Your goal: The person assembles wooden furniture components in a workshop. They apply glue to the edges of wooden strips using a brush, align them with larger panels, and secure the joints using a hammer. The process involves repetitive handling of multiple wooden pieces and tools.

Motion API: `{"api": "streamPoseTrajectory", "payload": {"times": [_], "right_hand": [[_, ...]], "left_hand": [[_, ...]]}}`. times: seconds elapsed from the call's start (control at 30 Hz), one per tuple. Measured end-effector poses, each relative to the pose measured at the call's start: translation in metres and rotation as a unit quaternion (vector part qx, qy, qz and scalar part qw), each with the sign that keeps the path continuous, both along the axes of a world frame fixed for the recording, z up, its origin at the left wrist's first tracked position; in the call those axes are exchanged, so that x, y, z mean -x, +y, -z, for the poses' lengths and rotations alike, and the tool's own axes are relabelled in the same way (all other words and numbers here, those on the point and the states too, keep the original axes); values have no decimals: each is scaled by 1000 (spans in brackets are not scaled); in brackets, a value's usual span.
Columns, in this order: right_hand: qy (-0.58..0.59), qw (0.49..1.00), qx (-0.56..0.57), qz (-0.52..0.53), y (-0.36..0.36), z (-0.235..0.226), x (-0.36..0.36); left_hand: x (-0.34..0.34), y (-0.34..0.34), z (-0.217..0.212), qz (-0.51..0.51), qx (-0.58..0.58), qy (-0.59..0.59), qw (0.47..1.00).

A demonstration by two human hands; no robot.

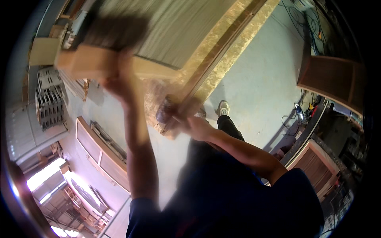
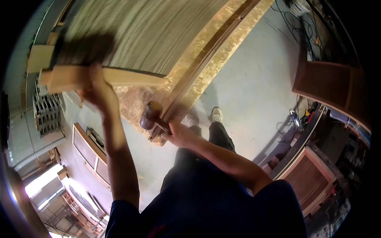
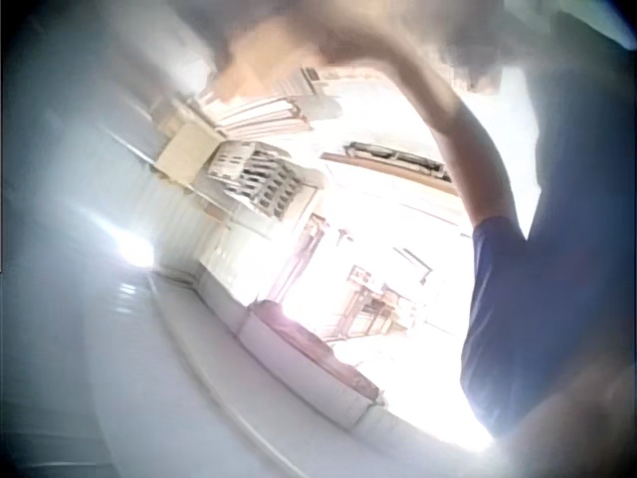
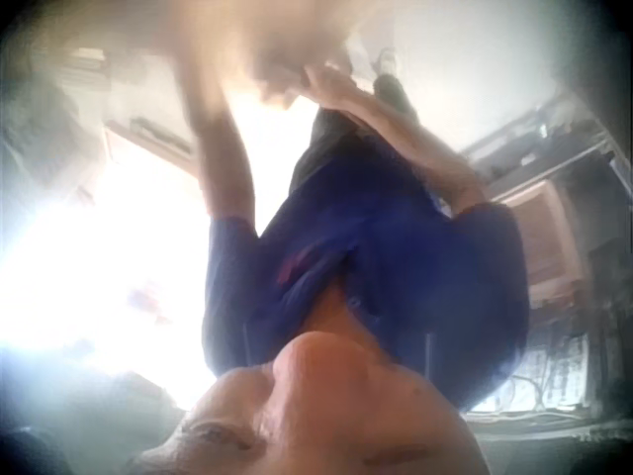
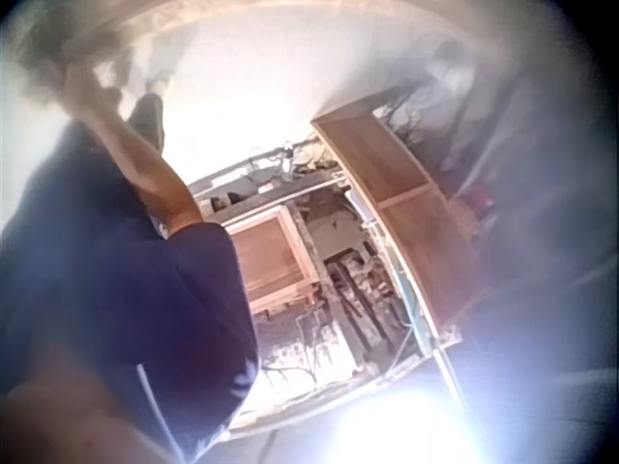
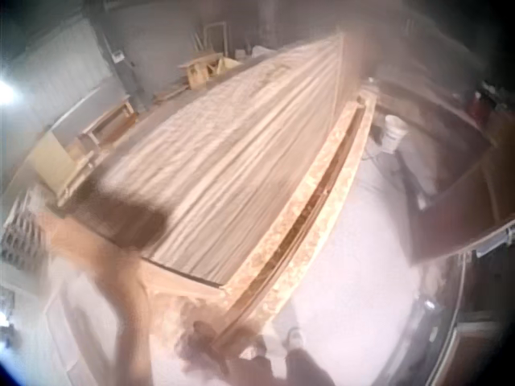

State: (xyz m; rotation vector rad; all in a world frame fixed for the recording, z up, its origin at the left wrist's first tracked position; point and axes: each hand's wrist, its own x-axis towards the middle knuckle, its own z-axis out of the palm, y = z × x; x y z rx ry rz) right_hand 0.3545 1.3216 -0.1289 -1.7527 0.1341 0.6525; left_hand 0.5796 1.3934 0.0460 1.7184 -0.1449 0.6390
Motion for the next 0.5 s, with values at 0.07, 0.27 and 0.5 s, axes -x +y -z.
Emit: {"api": "streamPoseTrajectory", "payload": {"times": [0.07, 0.27, 0.5], "right_hand": [[70, 996, -31, 46, 23, 13, -16], [84, 993, -80, 37, 46, 28, -59], [105, 988, -102, 42, 35, 55, -97]], "left_hand": [[-2, 7, 7, 19, -61, 7, 998], [-6, 34, 12, -96, -376, -28, 921], [-11, 71, 4, -94, -621, -108, 771]]}}
